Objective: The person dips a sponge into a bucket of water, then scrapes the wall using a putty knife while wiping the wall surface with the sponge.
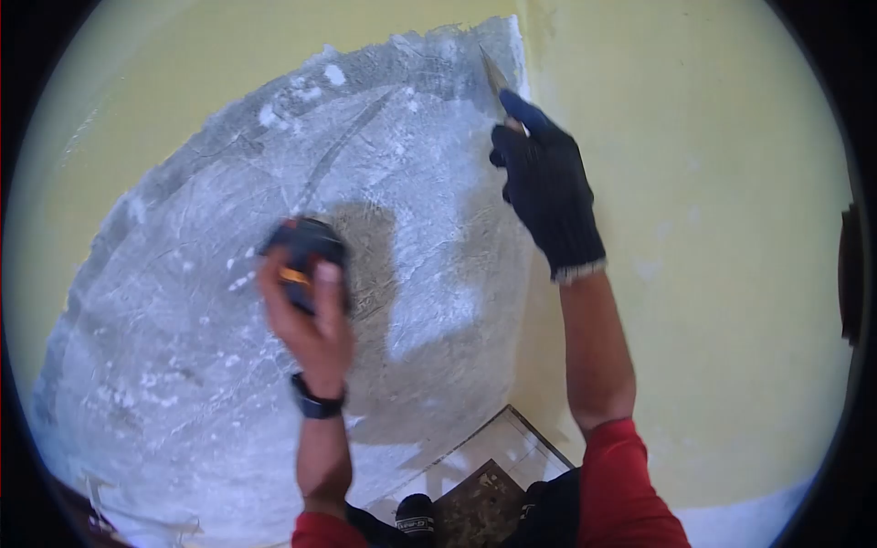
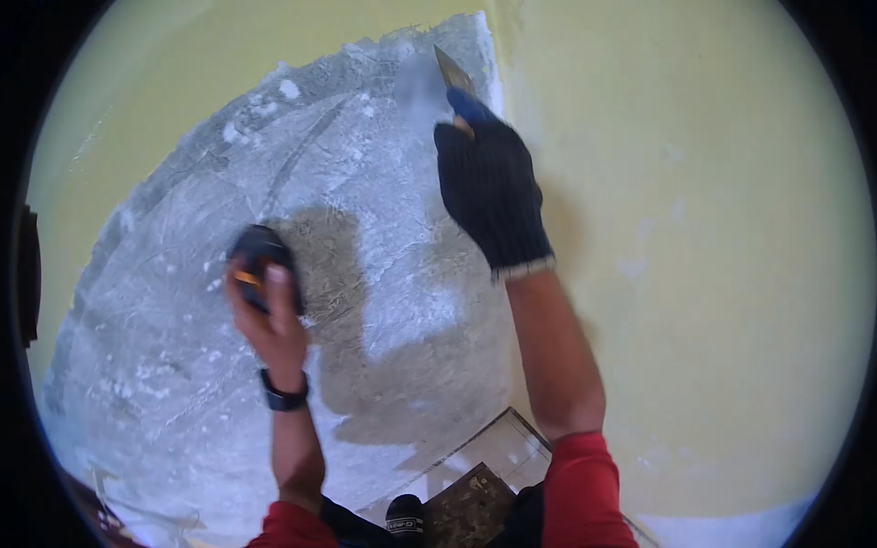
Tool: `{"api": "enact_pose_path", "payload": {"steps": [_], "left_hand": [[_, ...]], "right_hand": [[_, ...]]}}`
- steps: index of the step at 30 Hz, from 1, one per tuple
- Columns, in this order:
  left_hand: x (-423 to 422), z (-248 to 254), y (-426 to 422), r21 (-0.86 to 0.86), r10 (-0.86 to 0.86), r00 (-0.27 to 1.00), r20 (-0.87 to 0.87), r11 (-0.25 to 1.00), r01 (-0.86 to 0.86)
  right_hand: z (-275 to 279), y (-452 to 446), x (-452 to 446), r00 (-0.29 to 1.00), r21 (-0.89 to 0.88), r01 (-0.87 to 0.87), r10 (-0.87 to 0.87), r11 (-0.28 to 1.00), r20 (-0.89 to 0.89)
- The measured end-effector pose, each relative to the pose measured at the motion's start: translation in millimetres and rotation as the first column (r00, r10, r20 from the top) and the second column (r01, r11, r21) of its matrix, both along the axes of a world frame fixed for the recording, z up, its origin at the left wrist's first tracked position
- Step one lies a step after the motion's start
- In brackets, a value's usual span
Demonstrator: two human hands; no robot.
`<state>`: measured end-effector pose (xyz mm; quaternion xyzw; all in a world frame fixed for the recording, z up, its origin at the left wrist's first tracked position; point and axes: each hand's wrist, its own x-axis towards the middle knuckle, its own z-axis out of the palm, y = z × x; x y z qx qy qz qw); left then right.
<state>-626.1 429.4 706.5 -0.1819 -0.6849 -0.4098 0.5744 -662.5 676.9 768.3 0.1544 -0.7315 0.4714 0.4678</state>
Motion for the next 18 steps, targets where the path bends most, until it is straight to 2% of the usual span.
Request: {"api": "enact_pose_path", "payload": {"steps": [1,2,3,4,5,6,7,8,9,10,12,14,15,17,18], "left_hand": [[-0.7,-12.2,13.8,-0.006,-0.113,0.991,0.07,0.993,0.114],[-7.3,-18.7,18.3,-0.151,-0.131,0.988,0.08,0.978,0.142],[-10.6,-24.8,21.1,-0.29,-0.144,0.985,0.092,0.943,0.165],[-10.0,-29.5,23.7,-0.21,-0.225,0.96,0.167,0.943,0.257],[-10.0,-29.2,19.8,-0.197,-0.255,0.951,0.175,0.937,0.288],[-10.0,-23.2,18.0,-0.151,-0.234,0.964,0.128,0.956,0.252],[-9.2,-13.7,16.9,-0.1,-0.202,0.976,0.084,0.972,0.21],[-8.6,2.5,17.7,-0.114,-0.163,0.987,0.004,0.98,0.163],[-9.1,26.2,20.1,-0.162,-0.143,0.985,-0.098,0.979,0.126],[-19.0,48.8,26.0,-0.172,-0.17,0.963,-0.208,0.976,0.135],[-29.3,98.9,43.0,-0.141,-0.111,0.944,-0.312,0.988,0.07],[-38.7,138.4,53.9,-0.182,0.06,0.916,-0.397,0.973,-0.142],[-44.5,149.4,58.8,-0.182,0.052,0.917,-0.395,0.974,-0.134],[-57.6,170.0,67.0,-0.185,0.216,0.859,-0.465,0.925,-0.333],[-63.9,176.1,69.3,-0.189,0.211,0.864,-0.456,0.926,-0.325]], "right_hand": [[12.9,2.7,-7.0,0.994,0.158,0.061,-0.045,0.986,-0.101],[25.1,9.1,-24.0,0.992,0.169,0.101,-0.085,0.98,-0.098],[33.0,16.8,-45.4,0.863,0.352,0.385,-0.198,0.853,-0.464],[35.3,20.6,-54.3,0.617,0.4,0.661,-0.156,0.634,-0.772],[33.0,20.0,-49.7,0.621,0.414,0.675,-0.167,0.61,-0.766],[35.5,20.1,-44.3,0.827,0.495,0.466,-0.163,0.734,-0.538],[39.3,19.6,-40.3,0.958,0.491,0.231,-0.109,0.84,-0.264],[45.2,6.8,-25.2,0.96,0.501,0.237,-0.12,0.832,-0.255],[53.3,-16.7,0.0,0.993,0.127,-0.062,0.049,0.99,0.104],[59.6,-32.1,12.8,0.881,-0.35,-0.217,0.337,0.911,0.331],[59.4,-40.0,11.9,0.884,-0.379,-0.205,0.337,0.902,0.324],[67.9,-31.6,6.3,0.888,-0.361,-0.171,0.302,0.917,0.346],[73.6,-23.9,2.5,0.889,-0.323,-0.145,0.266,0.935,0.373],[82.5,-34.3,15.4,0.863,-0.353,-0.097,0.256,0.931,0.436],[81.2,-38.7,21.3,0.86,-0.354,-0.088,0.251,0.931,0.445]]}}
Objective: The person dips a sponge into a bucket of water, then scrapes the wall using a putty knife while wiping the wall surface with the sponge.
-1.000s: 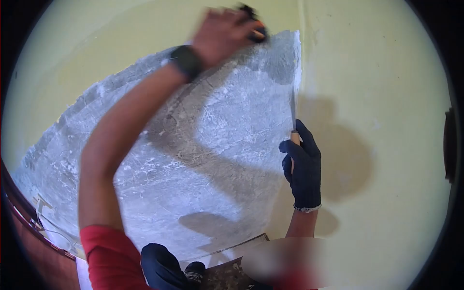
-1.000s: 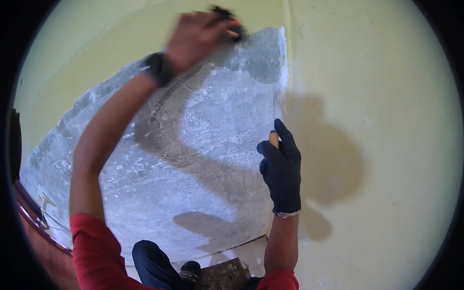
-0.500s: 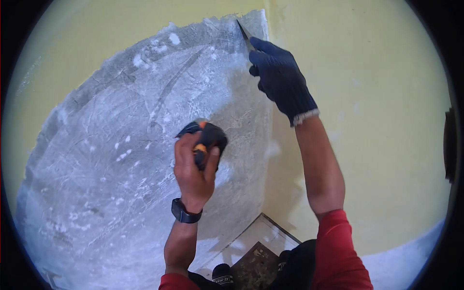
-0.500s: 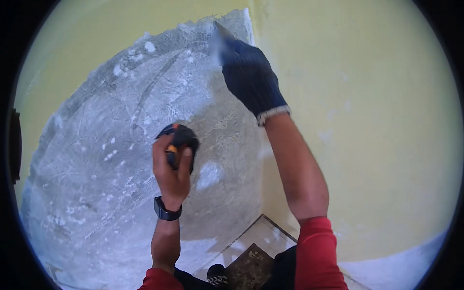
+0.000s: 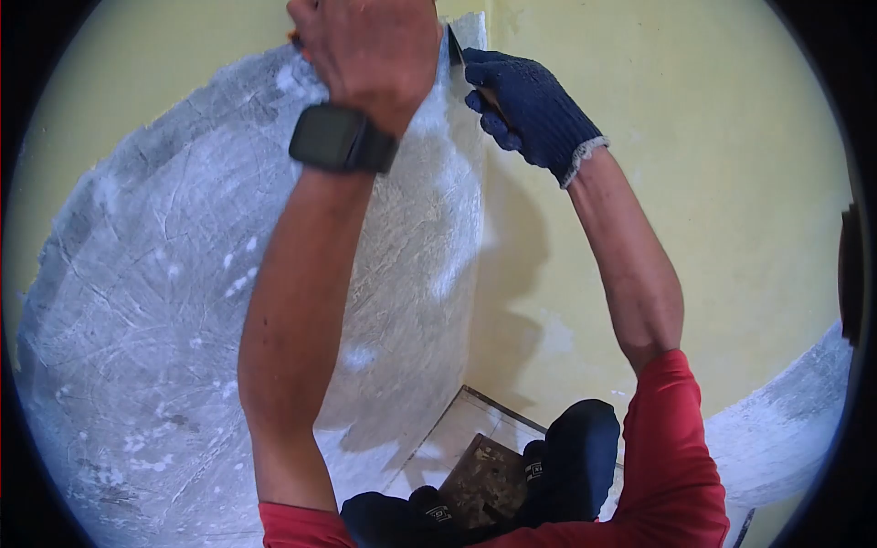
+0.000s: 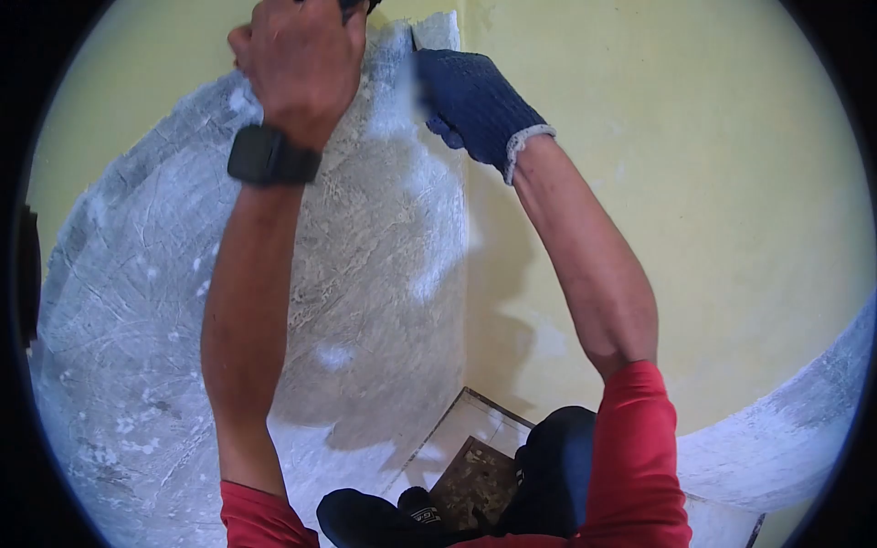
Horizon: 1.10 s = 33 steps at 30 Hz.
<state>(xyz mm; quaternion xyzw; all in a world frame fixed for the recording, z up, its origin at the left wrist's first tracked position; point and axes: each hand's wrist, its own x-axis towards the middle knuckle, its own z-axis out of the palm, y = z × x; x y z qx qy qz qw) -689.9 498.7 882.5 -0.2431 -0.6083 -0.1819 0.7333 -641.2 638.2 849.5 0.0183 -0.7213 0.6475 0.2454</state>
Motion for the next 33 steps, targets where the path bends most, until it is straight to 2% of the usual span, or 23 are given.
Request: {"api": "enact_pose_path", "payload": {"steps": [2,3,5,6,7,9,11,15,16,17,19,21,22,26,29,31,33], "left_hand": [[-12.4,10.7,3.3,0.056,0.035,0.999,-0.002,0.998,-0.035],[-19.7,10.7,2.8,0.056,0.03,1.0,0.004,0.998,-0.03],[-28.3,10.8,-1.9,0.052,0.045,0.993,-0.111,0.998,-0.039],[-32.5,13.6,-2.2,0.059,0.041,0.991,-0.129,0.998,-0.033],[-33.2,13.9,-3.1,0.045,0.025,0.989,-0.146,0.999,-0.019],[-36.3,11.7,-2.8,0.032,0.005,0.989,-0.15,0.999,0.0],[-37.5,10.5,-1.7,0.058,0.018,0.985,-0.172,0.998,-0.008],[-36.6,6.6,-7.5,0.038,-0.025,0.987,-0.161,0.999,0.032],[-36.7,7.4,-8.1,0.034,-0.015,0.988,-0.155,0.999,0.021],[-35.7,7.8,-8.5,0.023,-0.006,0.989,-0.15,1.0,0.01],[-32.8,6.9,-10.3,0.01,-0.028,0.991,-0.133,1.0,0.029],[-29.0,4.5,-12.3,-0.01,-0.042,0.993,-0.113,0.999,0.042],[-28.7,3.8,-12.5,-0.018,-0.056,0.992,-0.109,0.998,0.054],[-28.9,7.0,-12.7,-0.022,-0.071,0.99,-0.122,0.997,0.068],[-27.1,5.4,-14.0,-0.035,-0.122,0.99,-0.073,0.992,0.119],[-25.8,4.6,-16.0,-0.045,-0.12,0.991,-0.064,0.992,0.117],[-26.6,5.5,-16.9,-0.047,-0.111,0.992,-0.064,0.993,0.108]], "right_hand": [[-0.4,-3.8,7.8,1.0,0.077,0.027,-0.027,0.997,-0.008],[-3.3,11.5,-6.6,0.998,0.027,-0.011,0.012,1.0,-0.06],[10.3,15.5,-14.8,0.999,0.065,0.033,-0.035,0.997,0.042],[4.7,17.5,-12.2,0.999,0.1,0.045,-0.045,0.994,-0.01],[5.9,6.1,-5.3,0.992,0.167,0.107,-0.116,0.98,0.044],[1.0,-3.7,8.1,0.999,0.172,0.041,-0.034,0.984,-0.041],[5.5,3.6,-1.4,0.998,0.188,0.057,-0.05,0.98,-0.042],[15.0,-2.9,8.1,0.992,0.264,0.091,-0.109,0.96,0.056],[6.1,-11.9,10.6,0.997,0.15,0.052,-0.058,0.987,0.041],[-1.9,-26.1,14.8,0.996,0.211,0.094,-0.091,0.973,-0.025],[-1.6,-16.6,2.4,0.988,0.172,0.155,-0.152,0.973,-0.029],[8.9,2.0,-10.9,0.987,0.219,0.158,-0.156,0.963,-0.025],[14.1,12.2,-15.7,0.99,0.257,0.115,-0.133,0.96,0.053],[5.3,-24.5,19.6,0.995,0.209,0.098,-0.09,0.973,-0.047],[15.8,3.7,-6.3,0.993,0.196,0.118,-0.116,0.974,-0.023],[17.4,11.9,-10.0,0.99,0.262,0.122,-0.134,0.957,0.031],[11.5,-3.9,2.0,0.995,0.213,0.061,-0.078,0.975,0.07]]}}
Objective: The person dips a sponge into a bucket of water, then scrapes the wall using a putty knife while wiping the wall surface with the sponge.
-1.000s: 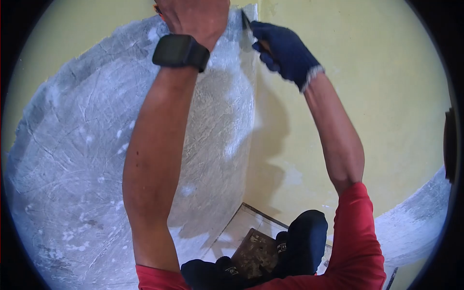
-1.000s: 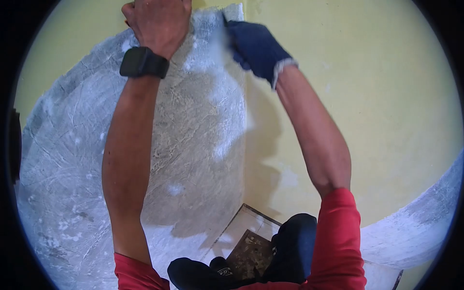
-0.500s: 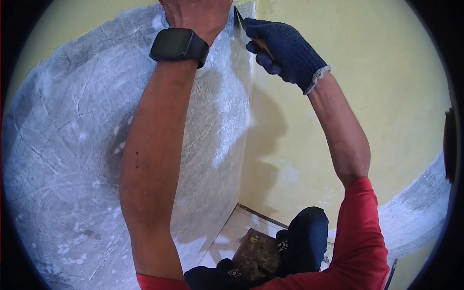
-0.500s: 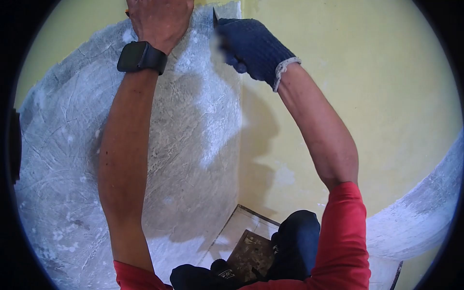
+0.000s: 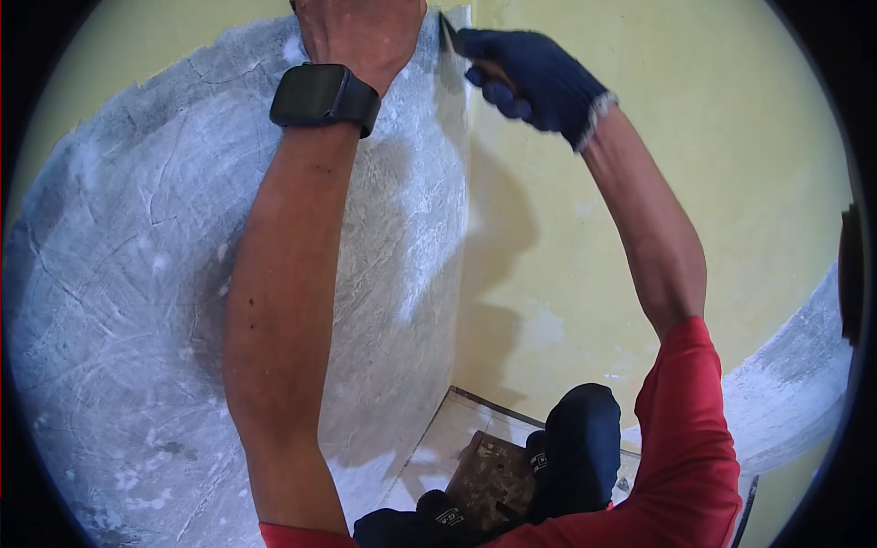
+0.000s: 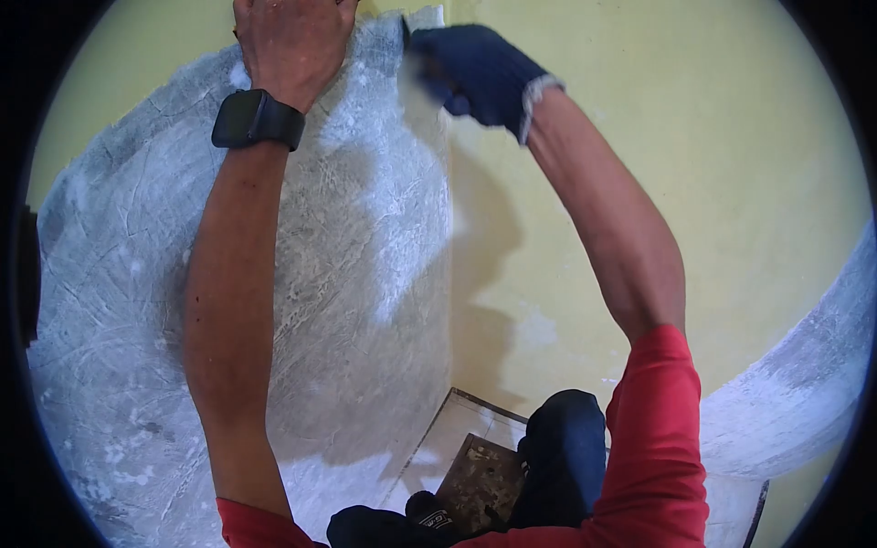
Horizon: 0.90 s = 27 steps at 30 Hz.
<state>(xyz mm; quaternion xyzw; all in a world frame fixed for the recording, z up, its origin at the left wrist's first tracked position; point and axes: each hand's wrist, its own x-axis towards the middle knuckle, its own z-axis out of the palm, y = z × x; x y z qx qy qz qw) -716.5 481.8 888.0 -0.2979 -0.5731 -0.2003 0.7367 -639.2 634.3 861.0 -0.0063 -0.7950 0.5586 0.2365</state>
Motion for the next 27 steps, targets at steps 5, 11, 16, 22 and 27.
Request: {"api": "enact_pose_path", "payload": {"steps": [5,11,16,22,27], "left_hand": [[2.1,-0.9,0.3,-0.002,-0.007,0.999,0.031,1.0,0.007],[2.1,-0.5,2.8,0.013,0.034,0.998,0.058,0.999,-0.035],[2.7,-1.8,3.7,0.019,0.045,0.997,0.061,0.999,-0.046],[5.4,-1.0,3.9,0.01,0.03,0.997,0.077,0.999,-0.03],[4.4,1.9,-1.1,-0.006,0.03,0.998,0.055,1.0,-0.03]], "right_hand": [[2.1,7.5,-3.8,0.996,0.321,0.036,-0.007,0.946,-0.093],[6.9,13.2,1.1,0.999,0.056,-0.041,0.042,0.998,-0.017],[13.8,9.8,5.6,0.998,0.075,-0.052,0.05,0.996,0.031],[11.0,75.2,-50.5,0.94,0.763,0.096,0.194,0.639,-0.28],[6.5,-8.4,13.3,0.997,-0.002,0.074,-0.074,0.997,0.01]]}}
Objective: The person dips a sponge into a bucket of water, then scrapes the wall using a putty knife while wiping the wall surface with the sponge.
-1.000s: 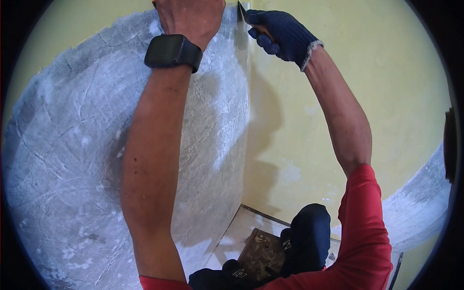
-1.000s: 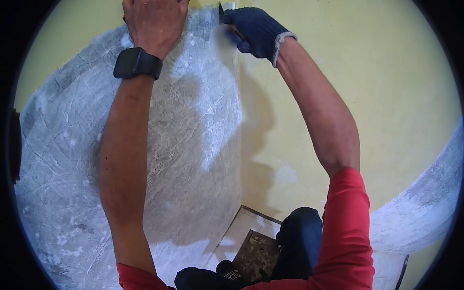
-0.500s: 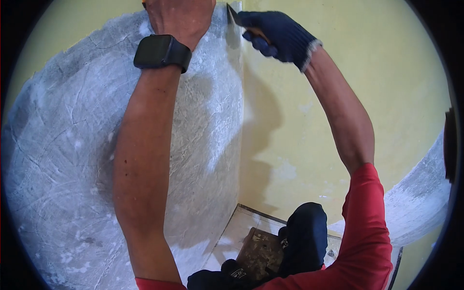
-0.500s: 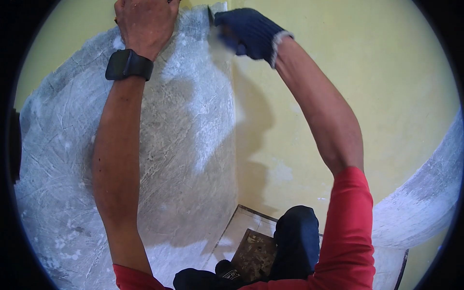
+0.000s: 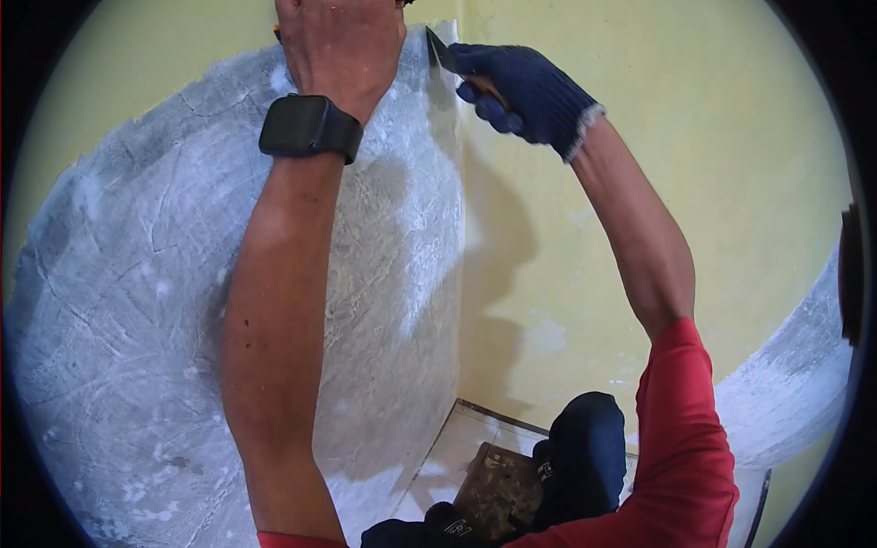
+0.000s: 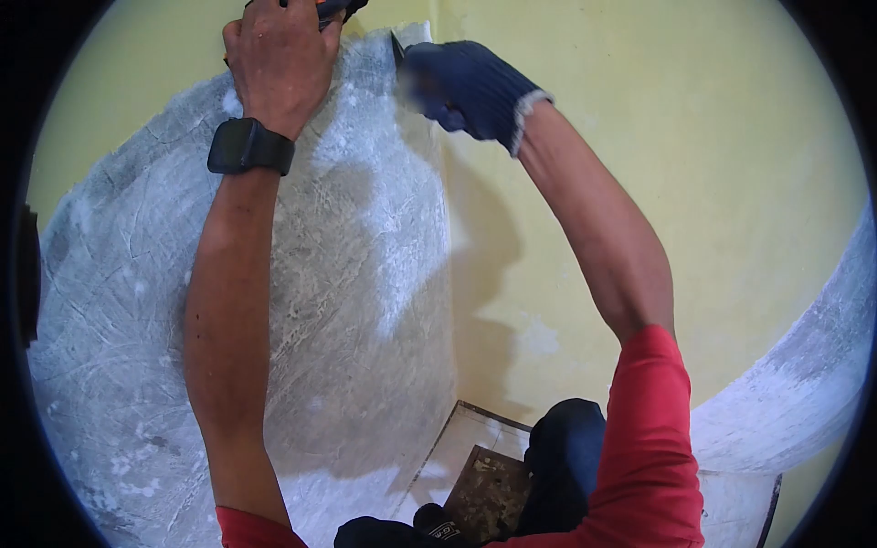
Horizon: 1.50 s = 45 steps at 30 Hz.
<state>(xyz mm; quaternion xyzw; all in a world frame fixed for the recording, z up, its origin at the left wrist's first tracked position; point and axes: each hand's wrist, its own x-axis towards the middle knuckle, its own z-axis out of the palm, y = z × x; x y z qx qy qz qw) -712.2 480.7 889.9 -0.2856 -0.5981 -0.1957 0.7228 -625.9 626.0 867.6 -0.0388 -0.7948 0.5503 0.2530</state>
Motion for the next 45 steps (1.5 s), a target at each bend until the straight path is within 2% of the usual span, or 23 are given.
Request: {"api": "enact_pose_path", "payload": {"steps": [3,5,6,7,8,9,13,15,17,22,25,26,30,31,32,33,35,36,37,39,40,43,45], "left_hand": [[-2.8,-1.7,3.9,0.0,-0.013,1.0,-0.02,1.0,0.013],[-2.0,-1.8,6.2,0.053,0.023,1.0,0.01,0.998,-0.023],[0.4,-2.6,4.8,0.056,0.001,1.0,-0.011,0.998,-0.001],[0.7,-2.8,4.9,0.06,0.002,1.0,-0.011,0.998,-0.002],[0.4,-2.5,4.6,0.046,-0.027,1.0,-0.01,0.999,0.027],[-0.6,-1.6,2.9,0.033,-0.053,0.999,-0.009,0.998,0.053],[-0.9,-1.8,6.1,0.025,-0.053,0.999,-0.001,0.998,0.053],[-4.0,-1.9,7.0,0.063,0.038,0.999,-0.014,0.997,-0.037],[-4.5,-1.3,6.6,0.053,0.02,1.0,-0.023,0.998,-0.019],[0.2,-1.2,7.9,0.054,-0.01,1.0,-0.015,0.998,0.011],[0.4,-3.5,7.2,0.051,0.005,1.0,0.021,0.999,-0.006],[-1.5,-2.3,7.4,0.058,-0.001,1.0,0.001,0.998,0.001],[-1.1,-2.1,5.7,0.031,-0.019,1.0,-0.01,0.999,0.02],[-1.3,-3.5,6.6,0.028,-0.026,1.0,-0.008,0.999,0.026],[-2.9,-4.4,7.0,0.027,0.0,1.0,-0.02,1.0,0.001],[-3.9,-2.2,7.1,0.032,0.03,0.999,-0.04,0.999,-0.028],[-1.7,-4.3,6.9,0.017,0.022,0.999,-0.037,1.0,-0.021],[-1.3,-2.3,5.5,0.021,0.014,0.999,-0.035,1.0,-0.013],[-1.2,-1.1,3.9,0.023,0.018,0.999,-0.038,1.0,-0.017],[0.5,-2.9,4.5,-0.002,0.025,0.999,-0.022,1.0,-0.025],[0.9,-2.6,5.8,-0.003,0.022,0.999,-0.023,1.0,-0.022],[-3.4,-2.1,3.9,0.003,0.032,0.999,-0.021,0.999,-0.032],[-6.0,-2.3,6.1,0.018,0.074,0.997,-0.031,0.997,-0.074]], "right_hand": [[-1.3,13.8,-13.5,1.0,0.088,-0.013,0.014,0.996,-0.009],[9.9,41.5,-31.7,0.992,0.125,-0.115,0.121,0.985,-0.044],[12.3,63.5,-46.3,0.985,0.47,-0.068,0.135,0.88,-0.109],[15.0,55.7,-44.6,0.971,0.75,0.009,0.174,0.662,-0.166],[5.1,49.3,-36.9,0.989,0.429,-0.031,0.09,0.903,-0.118],[-1.4,19.2,-16.9,0.999,0.039,-0.034,0.036,0.999,-0.039],[-3.1,37.1,-39.2,0.999,0.106,-0.017,0.02,0.994,-0.031],[-1.3,44.4,-39.3,0.99,0.172,-0.065,0.085,0.983,-0.11],[-0.8,46.2,-32.2,0.998,0.097,-0.037,0.032,0.995,0.051],[-0.7,47.6,-22.5,0.996,0.112,-0.087,0.09,0.99,-0.021],[7.3,41.6,-11.3,0.997,0.218,-0.002,-0.015,0.976,0.078],[1.9,34.7,-10.4,0.996,0.213,-0.088,0.078,0.973,0.054],[3.7,34.1,-13.1,0.994,0.19,-0.068,0.082,0.979,-0.065],[9.3,53.0,-27.9,0.988,0.478,-0.049,0.112,0.877,-0.104],[12.6,64.3,-35.3,0.979,0.721,-0.01,0.154,0.693,-0.135],[14.9,59.6,-29.7,0.977,0.722,-0.003,0.155,0.691,-0.144],[8.1,27.7,-4.7,0.997,0.229,-0.06,0.05,0.972,0.051],[9.8,-1.0,17.0,0.997,0.356,0.05,-0.068,0.933,0.037],[10.4,12.6,2.7,0.997,0.359,0.048,-0.064,0.932,0.034],[6.6,55.1,-34.9,0.994,0.442,-0.081,0.105,0.893,-0.032],[10.0,53.3,-37.3,0.993,0.283,-0.086,0.106,0.955,-0.057],[9.0,42.6,-25.9,0.996,0.162,-0.08,0.074,0.983,0.045],[4.4,22.0,-12.8,1.0,0.152,-0.005,0.007,0.988,-0.014]]}}
